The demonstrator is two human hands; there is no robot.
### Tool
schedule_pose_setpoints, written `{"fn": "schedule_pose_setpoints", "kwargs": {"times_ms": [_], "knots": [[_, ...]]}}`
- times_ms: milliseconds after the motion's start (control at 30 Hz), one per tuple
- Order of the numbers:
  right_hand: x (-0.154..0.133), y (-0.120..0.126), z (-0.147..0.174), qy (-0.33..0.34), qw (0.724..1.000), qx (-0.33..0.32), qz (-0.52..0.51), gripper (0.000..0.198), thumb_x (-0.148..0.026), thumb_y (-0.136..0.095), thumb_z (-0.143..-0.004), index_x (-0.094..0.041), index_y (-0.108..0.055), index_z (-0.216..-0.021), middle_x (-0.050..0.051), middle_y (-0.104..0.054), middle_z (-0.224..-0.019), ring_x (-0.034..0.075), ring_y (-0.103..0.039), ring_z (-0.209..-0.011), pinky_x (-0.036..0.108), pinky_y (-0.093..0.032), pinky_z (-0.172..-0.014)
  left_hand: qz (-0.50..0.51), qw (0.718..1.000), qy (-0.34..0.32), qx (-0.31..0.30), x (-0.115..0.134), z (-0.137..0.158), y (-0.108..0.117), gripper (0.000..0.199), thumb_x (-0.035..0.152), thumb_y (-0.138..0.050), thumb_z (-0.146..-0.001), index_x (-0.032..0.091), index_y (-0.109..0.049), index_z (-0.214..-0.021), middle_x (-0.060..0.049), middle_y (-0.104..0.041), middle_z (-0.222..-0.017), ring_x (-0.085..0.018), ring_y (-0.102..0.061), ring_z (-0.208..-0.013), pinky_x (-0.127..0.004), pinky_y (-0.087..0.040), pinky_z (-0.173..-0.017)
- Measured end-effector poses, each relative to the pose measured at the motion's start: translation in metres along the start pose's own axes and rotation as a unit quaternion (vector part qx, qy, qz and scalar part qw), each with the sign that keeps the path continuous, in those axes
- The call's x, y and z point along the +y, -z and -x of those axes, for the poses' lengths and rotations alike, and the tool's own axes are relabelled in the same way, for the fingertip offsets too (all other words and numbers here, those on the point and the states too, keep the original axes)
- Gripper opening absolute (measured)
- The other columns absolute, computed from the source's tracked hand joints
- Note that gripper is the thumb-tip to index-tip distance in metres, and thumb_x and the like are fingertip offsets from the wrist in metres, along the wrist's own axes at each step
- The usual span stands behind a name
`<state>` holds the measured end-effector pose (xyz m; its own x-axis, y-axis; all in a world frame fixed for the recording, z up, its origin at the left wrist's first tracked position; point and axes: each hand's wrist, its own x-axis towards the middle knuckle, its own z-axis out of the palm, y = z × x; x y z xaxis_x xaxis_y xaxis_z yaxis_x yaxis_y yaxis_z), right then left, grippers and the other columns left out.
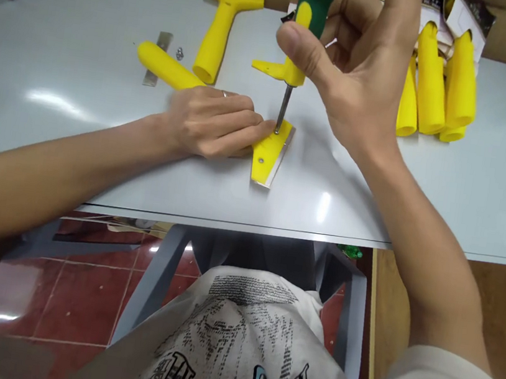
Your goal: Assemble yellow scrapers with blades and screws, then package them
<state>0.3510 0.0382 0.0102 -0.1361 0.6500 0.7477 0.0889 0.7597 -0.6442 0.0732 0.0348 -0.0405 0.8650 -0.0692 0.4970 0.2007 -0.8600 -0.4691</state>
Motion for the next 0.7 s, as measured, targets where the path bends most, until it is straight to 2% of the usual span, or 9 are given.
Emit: {"fn": "schedule_pose_setpoints", "kwargs": {"times_ms": [67,133,200,300,400,500,567,633,700], "knots": [[0.001,-0.005,0.009,-0.079,0.997,-0.016,-0.016,0.099,-0.107,-0.083,-0.088,-0.051,-0.061,-0.167,-0.009,-0.08,-0.119,0.017,-0.089,-0.122,0.018,-0.074,-0.077,-0.033,0.999,-0.006,0.021,0.0,-0.001,-0.001,0.026,0.022,-0.054,-0.129,0.018,-0.079,-0.123,-0.002,-0.074,-0.088,-0.021,-0.082,-0.075,-0.03,-0.059,-0.058],[-0.009,-0.011,0.023,-0.142,0.988,-0.043,-0.047,0.099,-0.11,-0.073,-0.093,-0.054,-0.057,-0.173,-0.009,-0.08,-0.144,0.021,-0.086,-0.14,0.02,-0.077,-0.079,-0.069,0.997,-0.013,0.037,0.001,-0.005,0.001,0.025,0.022,-0.057,-0.128,0.018,-0.08,-0.116,-0.001,-0.075,-0.087,-0.02,-0.081,-0.073,-0.028,-0.057,-0.056],[-0.02,-0.014,0.035,-0.174,0.979,-0.07,-0.084,0.098,-0.109,-0.072,-0.096,-0.056,-0.055,-0.176,-0.009,-0.078,-0.152,0.023,-0.084,-0.146,0.022,-0.08,-0.082,-0.093,0.993,-0.023,0.072,0.002,-0.01,0.003,0.024,0.02,-0.062,-0.126,0.016,-0.08,-0.112,-0.001,-0.076,-0.085,-0.018,-0.079,-0.07,-0.026,-0.054,-0.053],[-0.024,-0.012,0.04,-0.185,0.974,-0.083,-0.101,0.098,-0.107,-0.076,-0.096,-0.057,-0.054,-0.177,-0.007,-0.077,-0.149,0.025,-0.083,-0.149,0.026,-0.083,-0.085,-0.08,0.99,-0.028,0.109,0.003,-0.012,0.003,0.02,0.023,-0.068,-0.125,0.013,-0.081,-0.113,-0.002,-0.076,-0.085,-0.017,-0.078,-0.068,-0.026,-0.053,-0.051],[-0.003,-0.005,0.028,-0.139,0.986,-0.056,-0.068,0.1,-0.109,-0.075,-0.094,-0.057,-0.051,-0.177,-0.005,-0.077,-0.146,0.025,-0.084,-0.145,0.03,-0.084,-0.085,-0.032,0.996,-0.002,0.082,0.003,-0.003,-0.004,0.022,0.029,-0.063,-0.128,0.016,-0.081,-0.126,-0.002,-0.075,-0.089,-0.022,-0.083,-0.076,-0.029,-0.059,-0.058],[0.031,-0.007,0.01,-0.015,0.998,-0.003,-0.06,0.094,-0.106,-0.08,-0.094,-0.057,-0.05,-0.168,-0.009,-0.079,-0.135,0.02,-0.087,-0.124,0.032,-0.083,-0.081,0.012,0.998,0.024,0.059,0.003,0.009,-0.012,0.025,0.031,-0.058,-0.13,0.02,-0.079,-0.137,-0.003,-0.074,-0.093,-0.024,-0.085,-0.082,-0.033,-0.062,-0.063],[0.051,-0.015,0.002,0.067,0.992,0.04,-0.103,0.083,-0.097,-0.087,-0.095,-0.056,-0.048,-0.157,-0.014,-0.08,-0.121,0.017,-0.087,-0.109,0.032,-0.081,-0.079,0.038,0.998,0.034,0.044,0.002,0.014,-0.015,0.029,0.032,-0.054,-0.131,0.022,-0.079,-0.139,-0.002,-0.072,-0.095,-0.024,-0.084,-0.083,-0.036,-0.064,-0.065],[0.062,-0.021,-0.001,0.081,0.985,0.061,-0.142,0.082,-0.098,-0.085,-0.094,-0.052,-0.047,-0.149,-0.013,-0.08,-0.116,0.017,-0.088,-0.109,0.034,-0.081,-0.081,0.063,0.997,0.032,0.026,-0.001,0.016,-0.015,0.032,0.031,-0.049,-0.131,0.022,-0.079,-0.14,-0.002,-0.07,-0.096,-0.024,-0.084,-0.084,-0.037,-0.064,-0.065],[0.063,-0.021,-0.002,0.032,0.986,0.041,-0.156,0.091,-0.103,-0.088,-0.083,-0.047,-0.048,-0.144,-0.01,-0.081,-0.12,0.021,-0.09,-0.115,0.038,-0.082,-0.084,0.074,0.997,0.018,0.01,-0.004,0.014,-0.011,0.032,0.028,-0.048,-0.13,0.021,-0.078,-0.14,-0.003,-0.071,-0.097,-0.024,-0.084,-0.084,-0.036,-0.064,-0.064]]}}
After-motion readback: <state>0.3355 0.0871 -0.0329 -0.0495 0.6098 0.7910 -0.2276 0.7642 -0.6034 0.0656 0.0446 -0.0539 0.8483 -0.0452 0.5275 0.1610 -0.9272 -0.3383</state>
